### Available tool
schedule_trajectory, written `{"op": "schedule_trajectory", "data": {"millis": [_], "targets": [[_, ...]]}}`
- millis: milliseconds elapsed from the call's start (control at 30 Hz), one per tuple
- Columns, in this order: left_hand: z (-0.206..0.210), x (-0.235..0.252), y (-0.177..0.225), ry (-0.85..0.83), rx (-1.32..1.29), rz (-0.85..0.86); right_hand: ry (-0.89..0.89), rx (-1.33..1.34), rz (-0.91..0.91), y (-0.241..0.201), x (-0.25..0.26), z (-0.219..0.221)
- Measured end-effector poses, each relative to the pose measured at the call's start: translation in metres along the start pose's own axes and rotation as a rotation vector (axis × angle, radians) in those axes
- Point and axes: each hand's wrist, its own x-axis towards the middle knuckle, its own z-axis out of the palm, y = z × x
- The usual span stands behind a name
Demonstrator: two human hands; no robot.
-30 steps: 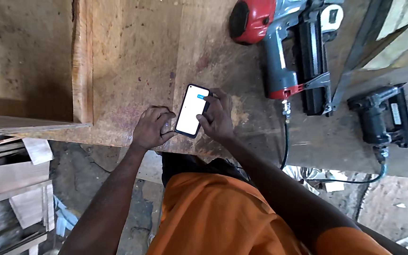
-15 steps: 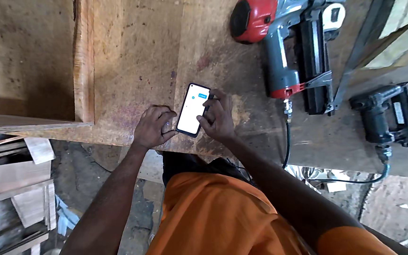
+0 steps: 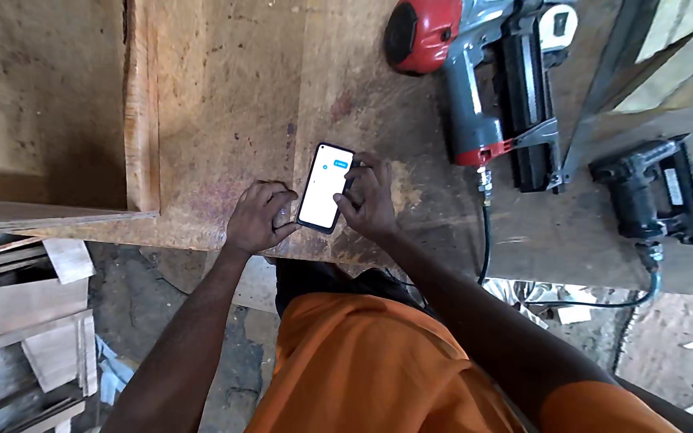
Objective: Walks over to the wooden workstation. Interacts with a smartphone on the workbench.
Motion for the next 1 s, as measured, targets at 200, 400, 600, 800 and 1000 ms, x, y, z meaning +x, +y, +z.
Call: {"op": "schedule_trajectory", "data": {"millis": [200,400,600,800,1000], "targets": [[-0.0004,-0.0004,0.0002,0.002,0.002,-0.001,0.000,-0.003,-0.007,0.0003,0.0009,0.0001],[0.0003,-0.0005,-0.0005,0.007,-0.001,0.008,0.005,-0.004,-0.006,0.0006,0.0001,0.0004],[-0.0008,-0.0003,-0.0002,0.017,0.004,0.014,0.008,-0.007,-0.022,0.0024,0.0006,0.0014],[-0.0010,0.0001,0.0010,0.003,0.000,-0.004,0.013,-0.003,-0.033,0.0028,0.0004,0.0005],[-0.0012,0.0003,0.0010,0.013,-0.001,0.003,0.019,0.000,-0.033,0.0042,0.0000,0.0014]]}}
